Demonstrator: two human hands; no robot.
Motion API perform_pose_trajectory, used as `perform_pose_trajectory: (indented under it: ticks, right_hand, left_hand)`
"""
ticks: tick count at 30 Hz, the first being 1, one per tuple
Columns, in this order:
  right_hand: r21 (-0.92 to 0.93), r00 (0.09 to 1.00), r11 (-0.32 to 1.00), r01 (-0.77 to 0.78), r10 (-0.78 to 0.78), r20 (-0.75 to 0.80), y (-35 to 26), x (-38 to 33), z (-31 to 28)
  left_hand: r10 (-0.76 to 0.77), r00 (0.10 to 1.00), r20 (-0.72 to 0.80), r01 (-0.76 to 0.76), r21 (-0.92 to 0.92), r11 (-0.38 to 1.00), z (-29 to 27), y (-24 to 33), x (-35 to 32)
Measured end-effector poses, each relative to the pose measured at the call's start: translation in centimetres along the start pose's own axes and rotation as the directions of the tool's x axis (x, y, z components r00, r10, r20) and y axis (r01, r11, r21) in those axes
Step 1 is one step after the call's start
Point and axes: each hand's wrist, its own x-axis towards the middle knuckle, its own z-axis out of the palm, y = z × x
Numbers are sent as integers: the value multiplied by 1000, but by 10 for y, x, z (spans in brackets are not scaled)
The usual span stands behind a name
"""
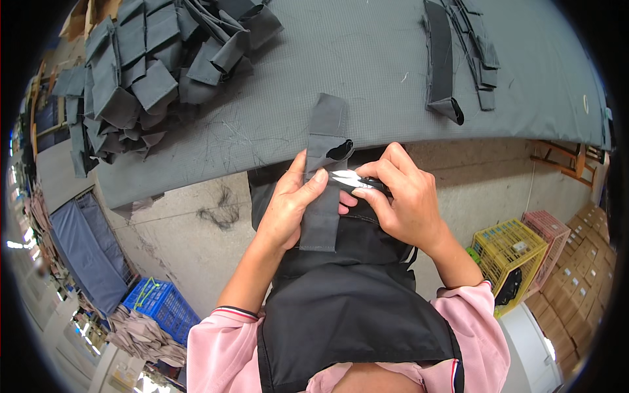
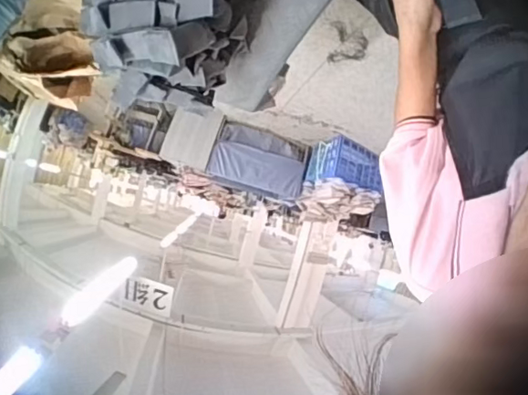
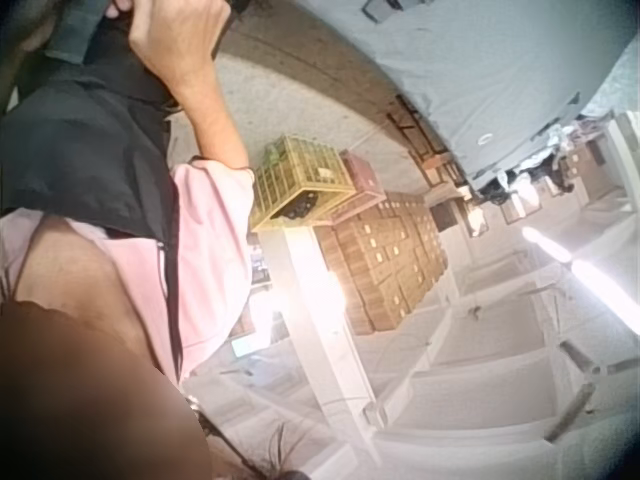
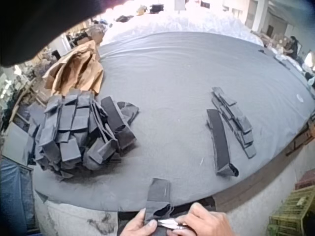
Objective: Manually trimming excess threads from sewn fabric components using small snips.
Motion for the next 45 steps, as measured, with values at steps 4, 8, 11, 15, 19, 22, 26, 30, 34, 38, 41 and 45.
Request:
perform_pose_trajectory:
  ticks: [4, 8, 11, 15, 19, 22, 26, 30, 34, 38, 41, 45]
  right_hand:
    - [-49, 996, 996, 78, -80, -34, 4, -1, 3]
    - [-13, 973, 997, 73, -74, -217, 10, -9, 5]
    - [9, 984, 999, -46, 47, -172, 6, -14, -3]
    - [-39, 992, 999, -8, 3, -123, 0, -12, -4]
    - [-87, 999, 996, -12, 9, -43, -5, -5, -8]
    - [-72, 997, 997, -36, 31, -65, -2, -6, -3]
    - [79, 982, 990, -115, 126, -141, 7, -12, -1]
    - [84, 994, 991, -104, 105, -14, -2, -6, -5]
    - [113, 997, 992, -63, 67, -29, 1, -2, -3]
    - [186, 998, 981, -61, 59, 17, 1, 1, -1]
    - [241, 987, 961, -134, 108, 117, 10, 12, 3]
    - [214, 987, 966, -148, 130, 95, 8, 7, -2]
  left_hand:
    - [-38, 999, -4, 37, -8, 999, 2, 3, 0]
    - [-38, 999, 23, 39, -49, 998, 2, 1, 2]
    - [-30, 999, 20, 31, -45, 999, 1, 3, 1]
    - [-30, 1000, -8, 29, -8, 1000, 1, 1, 1]
    - [0, 1000, -28, 1, 39, 999, 3, 1, 0]
    - [-23, 999, -26, 24, 25, 999, 6, 1, 0]
    - [-17, 1000, -6, 17, 9, 1000, 2, 3, 1]
    - [-22, 1000, -1, 22, 34, 999, 0, 3, 1]
    - [-36, 999, 14, 36, 19, 999, 2, 5, -1]
    - [-111, 992, 63, 106, 82, 991, -1, 8, -5]
    - [-198, 977, 85, 180, 184, 966, 0, 13, -7]
    - [-215, 971, 100, 189, 223, 956, -1, 13, -8]
